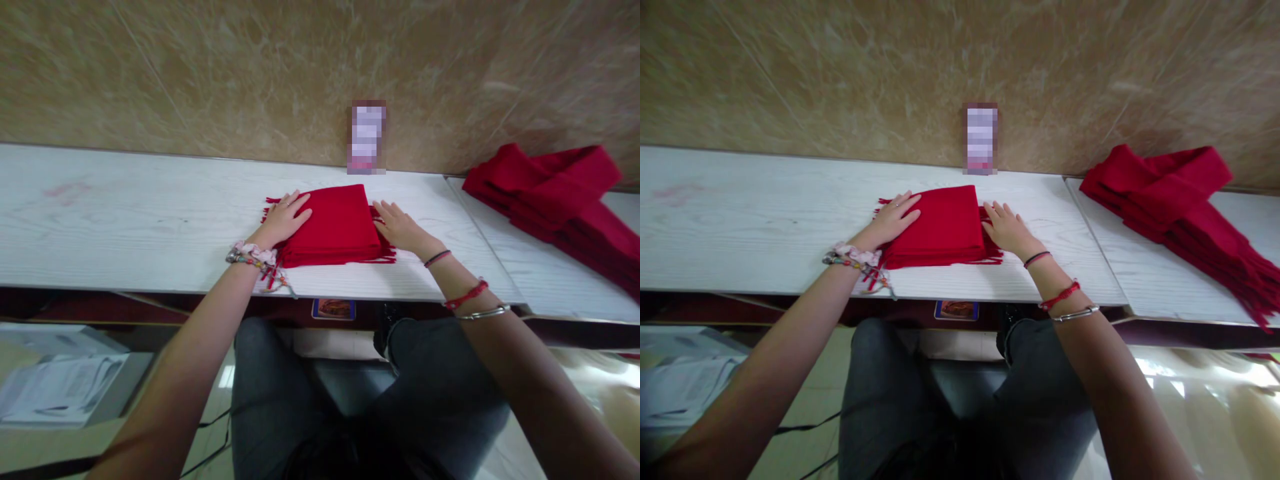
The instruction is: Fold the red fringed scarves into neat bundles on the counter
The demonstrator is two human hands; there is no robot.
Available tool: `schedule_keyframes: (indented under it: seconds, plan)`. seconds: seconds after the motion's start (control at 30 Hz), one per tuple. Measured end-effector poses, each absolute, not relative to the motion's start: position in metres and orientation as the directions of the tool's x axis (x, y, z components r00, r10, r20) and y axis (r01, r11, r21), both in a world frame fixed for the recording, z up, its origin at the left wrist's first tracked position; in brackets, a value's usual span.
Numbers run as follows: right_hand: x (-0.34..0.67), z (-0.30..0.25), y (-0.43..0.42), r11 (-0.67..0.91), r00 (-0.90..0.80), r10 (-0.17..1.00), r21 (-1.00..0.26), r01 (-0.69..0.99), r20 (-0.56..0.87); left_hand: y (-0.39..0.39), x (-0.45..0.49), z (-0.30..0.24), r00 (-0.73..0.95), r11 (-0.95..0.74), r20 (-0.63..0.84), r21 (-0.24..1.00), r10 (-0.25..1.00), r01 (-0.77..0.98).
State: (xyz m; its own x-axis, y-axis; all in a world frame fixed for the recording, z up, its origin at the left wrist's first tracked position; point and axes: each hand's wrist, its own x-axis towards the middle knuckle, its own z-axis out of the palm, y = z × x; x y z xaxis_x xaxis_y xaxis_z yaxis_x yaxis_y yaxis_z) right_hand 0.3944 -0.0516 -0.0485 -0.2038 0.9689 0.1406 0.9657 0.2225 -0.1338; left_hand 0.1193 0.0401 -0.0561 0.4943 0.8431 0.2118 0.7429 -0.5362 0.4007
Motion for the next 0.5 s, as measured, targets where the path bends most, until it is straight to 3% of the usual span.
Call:
schedule_keyframes:
  seconds: [0.13,0.23,0.33,0.4,0.5]
  plan:
    - [0.399,-0.054,-0.061,0.134,-0.103,0.985,-0.235,0.963,0.14,0.036,0.116,-0.049,0.369,-0.47,0.303,0.414,0.879,0.78]
    - [0.397,-0.054,-0.072,0.234,-0.216,0.97,-0.195,0.953,0.107,0.032,0.115,-0.045,0.493,-0.63,0.4,0.379,0.772,0.678]
    - [0.399,-0.055,-0.083,0.32,-0.315,0.947,-0.123,0.939,0.059,0.029,0.116,-0.046,0.697,-0.742,0.265,0.332,0.666,0.583]
    - [0.403,-0.055,-0.087,0.316,-0.312,0.948,-0.104,0.943,0.054,0.027,0.116,-0.046,0.735,-0.752,0.199,0.318,0.648,0.577]
    - [0.409,-0.054,-0.089,0.258,-0.249,0.965,-0.121,0.959,0.085,0.024,0.116,-0.043,0.713,-0.753,0.253,0.314,0.653,0.578]
